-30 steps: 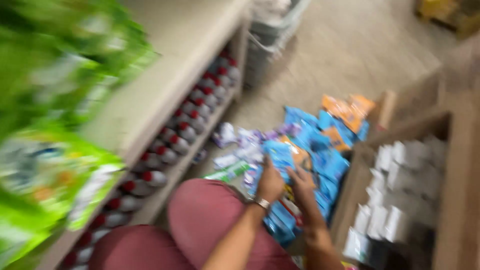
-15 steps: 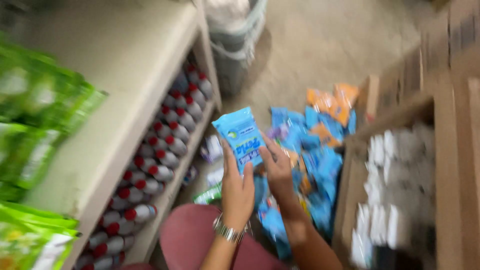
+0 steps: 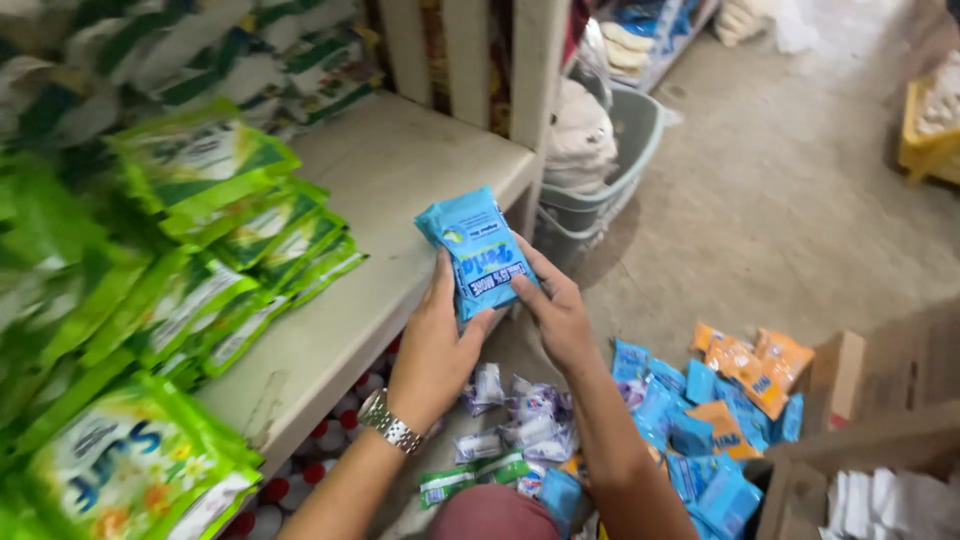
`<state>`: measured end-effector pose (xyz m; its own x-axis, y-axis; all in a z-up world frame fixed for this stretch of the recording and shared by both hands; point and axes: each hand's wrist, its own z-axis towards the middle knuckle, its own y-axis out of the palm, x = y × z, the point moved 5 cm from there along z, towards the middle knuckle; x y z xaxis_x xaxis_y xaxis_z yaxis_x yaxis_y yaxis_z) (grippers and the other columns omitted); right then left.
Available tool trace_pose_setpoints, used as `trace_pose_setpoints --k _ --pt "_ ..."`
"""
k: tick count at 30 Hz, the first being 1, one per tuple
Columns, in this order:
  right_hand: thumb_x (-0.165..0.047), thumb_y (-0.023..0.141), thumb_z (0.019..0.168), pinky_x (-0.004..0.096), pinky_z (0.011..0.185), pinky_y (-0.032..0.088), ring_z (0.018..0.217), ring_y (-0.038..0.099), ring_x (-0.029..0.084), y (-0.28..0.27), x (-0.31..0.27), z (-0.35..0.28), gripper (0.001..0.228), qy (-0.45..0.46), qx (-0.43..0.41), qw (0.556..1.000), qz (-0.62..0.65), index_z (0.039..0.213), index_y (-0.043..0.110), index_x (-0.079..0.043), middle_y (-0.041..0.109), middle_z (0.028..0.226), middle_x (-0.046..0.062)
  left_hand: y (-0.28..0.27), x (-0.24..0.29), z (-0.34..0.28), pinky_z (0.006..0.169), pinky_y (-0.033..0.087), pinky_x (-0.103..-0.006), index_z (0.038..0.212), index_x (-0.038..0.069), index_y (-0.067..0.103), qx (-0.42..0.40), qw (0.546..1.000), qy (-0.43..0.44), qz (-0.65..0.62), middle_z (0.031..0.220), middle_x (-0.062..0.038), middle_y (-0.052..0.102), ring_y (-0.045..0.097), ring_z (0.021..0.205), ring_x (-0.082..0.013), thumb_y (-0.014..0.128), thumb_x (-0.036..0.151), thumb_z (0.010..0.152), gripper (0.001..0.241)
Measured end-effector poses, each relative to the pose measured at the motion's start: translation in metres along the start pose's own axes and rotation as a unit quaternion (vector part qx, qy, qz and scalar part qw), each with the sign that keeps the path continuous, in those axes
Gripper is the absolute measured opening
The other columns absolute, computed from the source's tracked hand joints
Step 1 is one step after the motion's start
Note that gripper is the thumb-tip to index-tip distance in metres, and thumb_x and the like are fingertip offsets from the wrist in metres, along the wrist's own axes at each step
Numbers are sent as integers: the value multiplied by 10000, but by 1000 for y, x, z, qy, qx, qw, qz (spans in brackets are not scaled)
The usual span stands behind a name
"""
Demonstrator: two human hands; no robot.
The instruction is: Organizing and restocking laundry detergent sachets on store shelves.
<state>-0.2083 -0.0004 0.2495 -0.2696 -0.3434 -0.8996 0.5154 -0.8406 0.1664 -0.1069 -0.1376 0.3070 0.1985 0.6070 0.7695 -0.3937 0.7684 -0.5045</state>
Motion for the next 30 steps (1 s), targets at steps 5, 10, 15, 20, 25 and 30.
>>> trace_pose_setpoints --k 5,10,15,20,25,30 --pt "-139 597 1025 278 1093 428 1254 560 129 34 -2 15 495 19 -9 1000 -4 1477 514 46 632 1381 71 -10 -26 -7 1016 484 -445 1547 -57 320 97 995 -10 -1 1379 -323 576 601 1224 -451 688 130 880 785" --pt "-183 618 1026 283 1023 485 1139 615 133 19 20 51 393 -6 82 992 -92 1358 633 27 692 1242 86 -23 -28 16 1025 503 -422 1495 -25 449 62 998 -22 16 1375 -292 604 626 1237 -421 653 178 939 627" --pt "-226 601 1040 252 995 486 1113 618 106 20 18 70 373 -2 63 985 -161 1344 634 -12 699 1227 53 -12 -56 23 987 511 -417 1464 -44 468 67 997 -38 -19 1303 -305 637 643 1189 -412 648 197 965 582" --pt "-289 601 1062 251 744 512 902 609 74 12 38 61 371 75 74 987 -120 1338 625 -42 673 1082 17 -18 -37 4 934 554 -402 1550 48 397 -1 976 -186 -116 1151 -284 714 721 1029 -402 595 260 932 682" --pt "-262 659 1010 267 608 537 753 653 124 41 21 57 319 132 65 989 -29 1242 595 -53 684 963 43 6 -53 -10 1100 447 -403 1537 -52 365 75 985 -12 -157 1470 -285 529 569 1320 -396 610 229 953 694" --pt "-176 673 972 283 623 575 777 691 140 47 22 63 346 159 65 985 14 1267 551 -42 700 978 65 13 -62 -12 1184 385 -422 1532 -86 366 127 986 34 -98 1542 -313 468 484 1421 -431 649 218 972 697"
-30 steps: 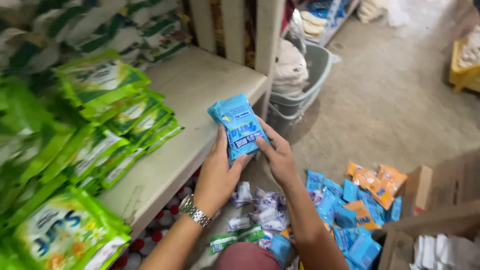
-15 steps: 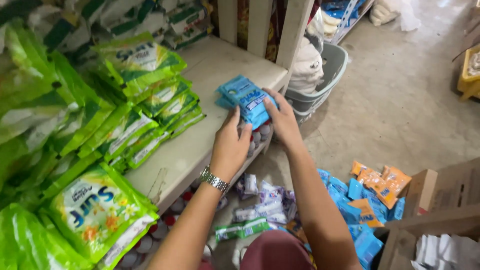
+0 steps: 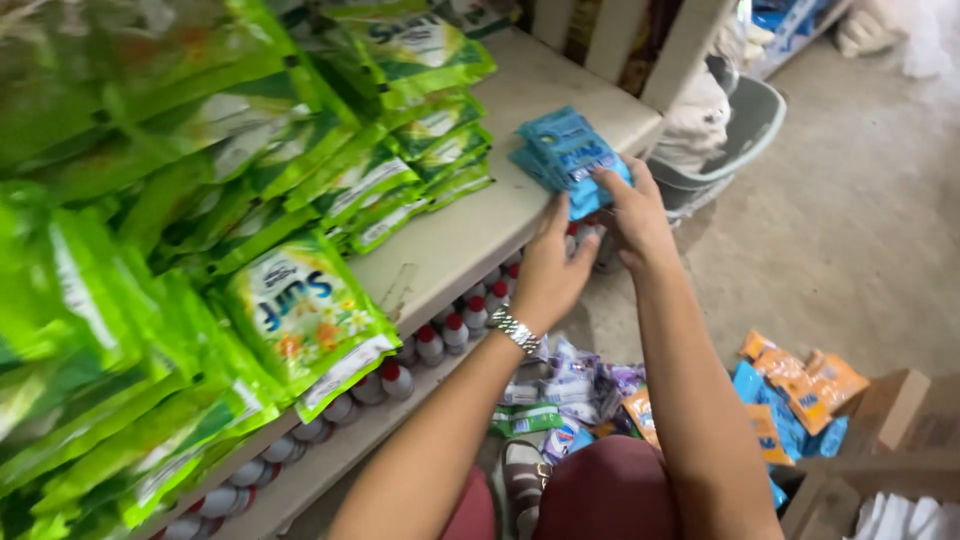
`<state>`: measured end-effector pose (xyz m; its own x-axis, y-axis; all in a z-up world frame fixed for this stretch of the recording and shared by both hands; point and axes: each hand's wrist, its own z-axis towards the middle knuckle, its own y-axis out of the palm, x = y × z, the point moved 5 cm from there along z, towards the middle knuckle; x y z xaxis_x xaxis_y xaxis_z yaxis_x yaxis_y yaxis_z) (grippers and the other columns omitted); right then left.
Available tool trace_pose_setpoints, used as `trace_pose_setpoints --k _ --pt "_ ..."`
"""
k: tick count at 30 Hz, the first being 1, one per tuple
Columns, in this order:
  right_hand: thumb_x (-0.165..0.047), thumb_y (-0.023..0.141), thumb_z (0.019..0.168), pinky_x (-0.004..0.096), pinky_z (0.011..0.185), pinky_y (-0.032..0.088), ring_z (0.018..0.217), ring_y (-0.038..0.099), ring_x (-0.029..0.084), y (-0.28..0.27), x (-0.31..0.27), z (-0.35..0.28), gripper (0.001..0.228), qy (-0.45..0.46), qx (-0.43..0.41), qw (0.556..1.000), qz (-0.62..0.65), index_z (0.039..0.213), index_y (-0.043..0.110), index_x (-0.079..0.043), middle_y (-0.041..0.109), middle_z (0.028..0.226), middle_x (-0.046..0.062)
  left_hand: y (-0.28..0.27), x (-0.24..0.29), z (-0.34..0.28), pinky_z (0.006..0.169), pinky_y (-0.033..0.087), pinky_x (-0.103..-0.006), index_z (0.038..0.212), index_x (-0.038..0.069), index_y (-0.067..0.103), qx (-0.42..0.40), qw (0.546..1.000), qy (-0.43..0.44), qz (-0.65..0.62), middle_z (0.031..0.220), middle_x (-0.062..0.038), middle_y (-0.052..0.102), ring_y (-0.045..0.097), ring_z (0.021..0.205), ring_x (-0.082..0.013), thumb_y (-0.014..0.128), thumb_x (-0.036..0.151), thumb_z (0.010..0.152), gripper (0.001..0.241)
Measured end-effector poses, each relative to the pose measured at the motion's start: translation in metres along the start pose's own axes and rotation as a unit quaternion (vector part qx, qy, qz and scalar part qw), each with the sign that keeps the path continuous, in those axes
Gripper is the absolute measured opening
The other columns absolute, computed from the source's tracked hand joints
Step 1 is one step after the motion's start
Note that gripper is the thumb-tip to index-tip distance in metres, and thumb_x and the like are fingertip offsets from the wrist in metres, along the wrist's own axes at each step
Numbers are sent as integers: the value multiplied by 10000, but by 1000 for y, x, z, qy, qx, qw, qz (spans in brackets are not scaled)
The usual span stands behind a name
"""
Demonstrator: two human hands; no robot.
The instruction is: Organizing and restocking laundry detergent sachets on store shelves.
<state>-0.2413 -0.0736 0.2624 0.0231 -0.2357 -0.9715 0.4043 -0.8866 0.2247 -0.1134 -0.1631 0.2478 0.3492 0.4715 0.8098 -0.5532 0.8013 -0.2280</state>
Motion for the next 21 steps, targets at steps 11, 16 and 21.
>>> trace_pose_setpoints --k 11,16,21 --pt "-303 665 988 288 527 535 703 671 158 15 -13 -9 442 19 -1 1000 15 1329 520 -61 681 984 78 -12 18 3 1092 455 -384 1551 -63 275 -4 996 -63 -69 1563 -305 401 493 1400 -390 705 258 873 864" --pt "-206 784 890 316 517 546 717 680 160 21 -7 -7 530 -32 39 999 1 1294 483 -42 685 998 81 -14 2 -3 1193 366 -396 1563 -62 319 -9 1000 3 2 1590 -307 397 427 1472 -400 710 194 893 816" --pt "-262 777 910 390 665 497 853 622 242 20 -19 -4 525 -96 127 974 -161 1330 544 -51 676 1092 146 -28 21 -14 1218 343 -406 1563 -52 349 5 999 37 25 1574 -298 437 430 1475 -414 694 153 928 751"
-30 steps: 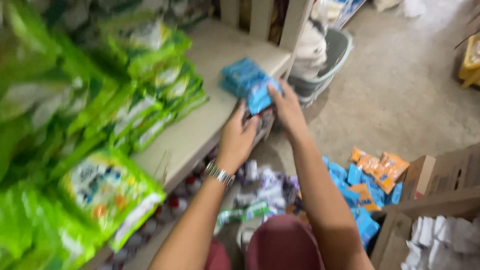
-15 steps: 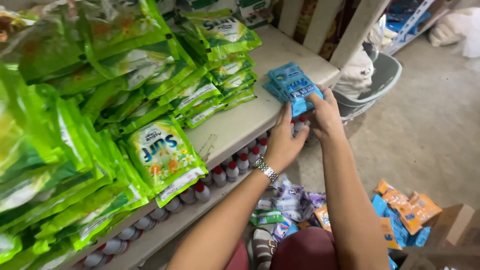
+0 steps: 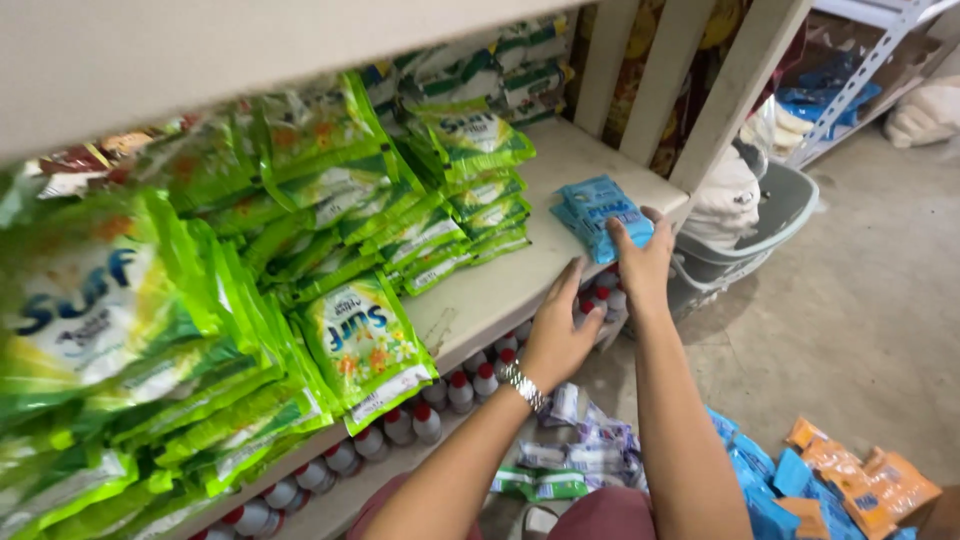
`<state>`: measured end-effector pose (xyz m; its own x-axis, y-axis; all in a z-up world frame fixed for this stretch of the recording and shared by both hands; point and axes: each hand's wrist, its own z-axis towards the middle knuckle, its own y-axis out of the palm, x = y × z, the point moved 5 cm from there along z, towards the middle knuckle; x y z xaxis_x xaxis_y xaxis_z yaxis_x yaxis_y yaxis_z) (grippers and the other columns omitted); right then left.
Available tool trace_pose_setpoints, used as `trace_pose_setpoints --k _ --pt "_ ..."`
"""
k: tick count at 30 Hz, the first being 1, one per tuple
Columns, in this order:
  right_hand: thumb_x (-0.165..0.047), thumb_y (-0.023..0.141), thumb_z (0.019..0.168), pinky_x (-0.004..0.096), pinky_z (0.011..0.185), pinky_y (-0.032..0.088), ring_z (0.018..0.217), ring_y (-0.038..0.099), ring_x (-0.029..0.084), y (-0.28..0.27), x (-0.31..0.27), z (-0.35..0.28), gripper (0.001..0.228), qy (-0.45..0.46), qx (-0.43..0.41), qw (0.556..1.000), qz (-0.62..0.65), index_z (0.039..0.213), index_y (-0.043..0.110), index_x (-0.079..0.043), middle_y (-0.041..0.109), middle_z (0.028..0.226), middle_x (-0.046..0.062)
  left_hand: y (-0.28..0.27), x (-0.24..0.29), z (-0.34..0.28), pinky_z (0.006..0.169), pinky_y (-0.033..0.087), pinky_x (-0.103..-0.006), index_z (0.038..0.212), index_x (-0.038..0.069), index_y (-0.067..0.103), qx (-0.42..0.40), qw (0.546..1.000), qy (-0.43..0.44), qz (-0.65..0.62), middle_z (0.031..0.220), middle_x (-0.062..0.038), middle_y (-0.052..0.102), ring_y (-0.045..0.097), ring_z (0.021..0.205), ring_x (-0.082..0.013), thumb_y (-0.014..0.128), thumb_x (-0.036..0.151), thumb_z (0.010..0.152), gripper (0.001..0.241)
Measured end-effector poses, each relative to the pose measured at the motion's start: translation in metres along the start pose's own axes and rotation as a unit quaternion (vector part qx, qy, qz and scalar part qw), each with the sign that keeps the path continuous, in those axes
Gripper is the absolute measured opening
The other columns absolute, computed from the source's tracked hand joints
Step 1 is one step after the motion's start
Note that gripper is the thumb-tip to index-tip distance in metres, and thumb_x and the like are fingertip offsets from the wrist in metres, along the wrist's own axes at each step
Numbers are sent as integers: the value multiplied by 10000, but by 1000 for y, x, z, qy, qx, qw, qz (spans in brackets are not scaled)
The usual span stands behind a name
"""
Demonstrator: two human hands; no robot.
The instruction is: Organizing and restocking laundry detergent sachets on store shelves.
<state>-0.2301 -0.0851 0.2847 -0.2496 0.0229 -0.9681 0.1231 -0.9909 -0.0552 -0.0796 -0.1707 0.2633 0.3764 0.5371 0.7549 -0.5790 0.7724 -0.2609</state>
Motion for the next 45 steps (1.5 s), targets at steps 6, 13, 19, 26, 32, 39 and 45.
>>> trace_pose_setpoints --k 6,13,19,26,32,39,45 --pt "-281 700 981 511 1168 308 1365 397 377 29 -52 -39 536 -268 83 929 -240 1449 544 -72 492 1446 207 -48 37 1 1133 458 -391 1575 10 354 66 984 -73 -151 1555 -218 482 556 1380 -318 621 66 914 715" --pt "-245 585 982 385 950 515 1035 678 295 110 -68 -117 380 -225 -275 931 -84 1304 617 -44 708 1133 148 -142 98 -118 1106 516 -358 1413 26 567 151 987 -43 -42 1394 -118 630 660 1282 -256 629 30 976 442" --pt "-419 579 977 418 985 487 1132 649 358 178 -90 -194 581 -113 -417 881 -194 1417 539 -42 693 1173 259 -162 -3 -228 1037 508 -388 1419 2 493 259 908 -200 -263 1400 -154 568 629 1233 -270 651 6 894 548" --pt "-415 730 917 409 1070 425 1304 556 358 201 -61 -205 817 -109 -374 920 -34 1470 372 68 565 1383 305 -170 -37 -232 1083 486 -435 1392 -59 472 330 778 -296 -445 1419 -188 572 600 1318 -322 569 61 945 473" --pt "-293 761 810 368 996 480 1176 602 294 185 -96 -213 859 -10 -396 917 41 1510 339 -27 630 1275 228 -165 -83 -241 1035 523 -469 1312 -58 515 353 714 -283 -535 1318 -191 639 680 1204 -356 571 128 953 408" --pt "-163 709 871 361 936 500 1146 616 260 158 -60 -209 739 138 -383 890 207 1513 359 -52 625 1301 161 -162 -47 -212 979 596 -467 1349 76 547 375 725 -302 -492 1237 -110 652 646 999 -220 695 118 946 431" --pt "-163 621 923 375 843 564 1056 670 248 162 -67 -202 635 215 -393 853 268 1507 419 -16 650 1252 156 -171 30 -174 944 552 -327 1301 157 604 344 768 -352 -410 1198 1 706 695 1055 -106 657 205 923 385"
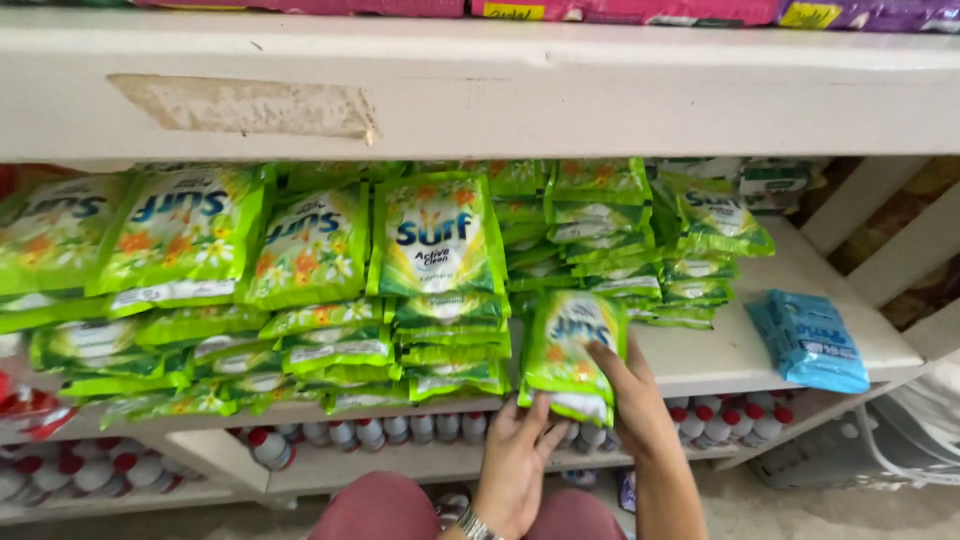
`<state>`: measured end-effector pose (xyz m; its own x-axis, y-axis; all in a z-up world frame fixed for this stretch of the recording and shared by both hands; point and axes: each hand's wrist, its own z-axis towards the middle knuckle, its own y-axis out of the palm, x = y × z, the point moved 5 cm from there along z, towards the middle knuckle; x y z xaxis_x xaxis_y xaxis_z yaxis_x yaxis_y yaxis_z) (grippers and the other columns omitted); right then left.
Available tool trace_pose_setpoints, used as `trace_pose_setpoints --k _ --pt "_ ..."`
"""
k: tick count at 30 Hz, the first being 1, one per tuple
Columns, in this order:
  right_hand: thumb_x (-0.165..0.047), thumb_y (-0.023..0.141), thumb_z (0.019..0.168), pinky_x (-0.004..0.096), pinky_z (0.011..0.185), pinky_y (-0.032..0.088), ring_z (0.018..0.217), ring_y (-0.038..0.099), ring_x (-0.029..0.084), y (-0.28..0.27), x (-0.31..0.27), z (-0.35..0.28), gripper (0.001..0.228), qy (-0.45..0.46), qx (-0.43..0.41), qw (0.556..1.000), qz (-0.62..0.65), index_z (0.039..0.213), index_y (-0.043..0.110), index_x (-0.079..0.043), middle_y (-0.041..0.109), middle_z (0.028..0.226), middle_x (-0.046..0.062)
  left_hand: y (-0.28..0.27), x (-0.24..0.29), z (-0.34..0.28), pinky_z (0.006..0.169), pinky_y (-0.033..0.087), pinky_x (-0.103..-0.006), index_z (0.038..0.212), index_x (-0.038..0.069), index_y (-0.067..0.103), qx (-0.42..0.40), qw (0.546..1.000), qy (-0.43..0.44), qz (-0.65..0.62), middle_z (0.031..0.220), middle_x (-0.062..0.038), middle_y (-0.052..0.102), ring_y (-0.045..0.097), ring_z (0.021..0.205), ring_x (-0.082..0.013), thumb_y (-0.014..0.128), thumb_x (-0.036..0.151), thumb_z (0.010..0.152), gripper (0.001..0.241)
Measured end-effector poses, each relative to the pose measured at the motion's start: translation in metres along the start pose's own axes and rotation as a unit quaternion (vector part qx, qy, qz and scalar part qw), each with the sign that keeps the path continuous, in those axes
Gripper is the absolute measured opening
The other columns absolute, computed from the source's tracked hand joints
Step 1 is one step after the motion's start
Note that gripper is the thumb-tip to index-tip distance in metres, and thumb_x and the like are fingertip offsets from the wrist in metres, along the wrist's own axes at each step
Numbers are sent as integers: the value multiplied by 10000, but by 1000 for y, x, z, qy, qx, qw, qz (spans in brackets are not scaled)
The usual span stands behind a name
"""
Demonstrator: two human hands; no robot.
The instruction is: Organizing and restocking laundry detergent sachets on store shelves.
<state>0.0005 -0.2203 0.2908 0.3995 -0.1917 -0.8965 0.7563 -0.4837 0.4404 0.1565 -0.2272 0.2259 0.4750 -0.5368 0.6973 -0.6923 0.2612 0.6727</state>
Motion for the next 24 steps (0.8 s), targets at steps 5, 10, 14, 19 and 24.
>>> trace_pose_setpoints --k 5,10,14,19,24 --pt "-193 664 973 326 1041 409 1275 518 238 12 5 28 697 -160 -40 930 -328 1550 327 2 547 1423 207 -21 -32 31 1004 555 -411 1151 -29 595 14 975 14 -222 1096 -119 640 671 983 -231 695 175 996 275" --pt "-257 645 976 336 1002 441 1202 550 233 16 23 29 684 -170 7 946 -275 1521 291 -44 595 1337 213 -30 -30 34 1054 531 -394 1191 7 620 68 969 -22 -235 1166 -67 686 670 1046 -187 672 160 927 310" --pt "-320 634 974 398 890 517 1043 652 309 27 21 37 595 -158 72 937 -303 1438 332 -101 684 1173 250 -19 -9 30 1052 482 -410 1224 17 608 82 969 -25 -232 1211 -60 690 658 1118 -198 682 114 902 344" --pt "-337 644 986 464 897 509 1081 649 453 46 1 15 593 -194 128 863 -448 1433 343 -89 652 1200 300 -29 -26 38 1068 500 -405 1237 31 581 98 960 -43 -260 1234 -75 690 664 1141 -204 696 59 886 370" --pt "-249 617 1002 489 1010 453 1261 536 509 80 -13 -28 588 -308 105 793 -514 1496 359 -61 547 1409 311 -42 -40 55 1082 514 -374 1243 -13 609 72 956 -79 -272 1244 -102 701 673 1147 -201 695 21 884 371"
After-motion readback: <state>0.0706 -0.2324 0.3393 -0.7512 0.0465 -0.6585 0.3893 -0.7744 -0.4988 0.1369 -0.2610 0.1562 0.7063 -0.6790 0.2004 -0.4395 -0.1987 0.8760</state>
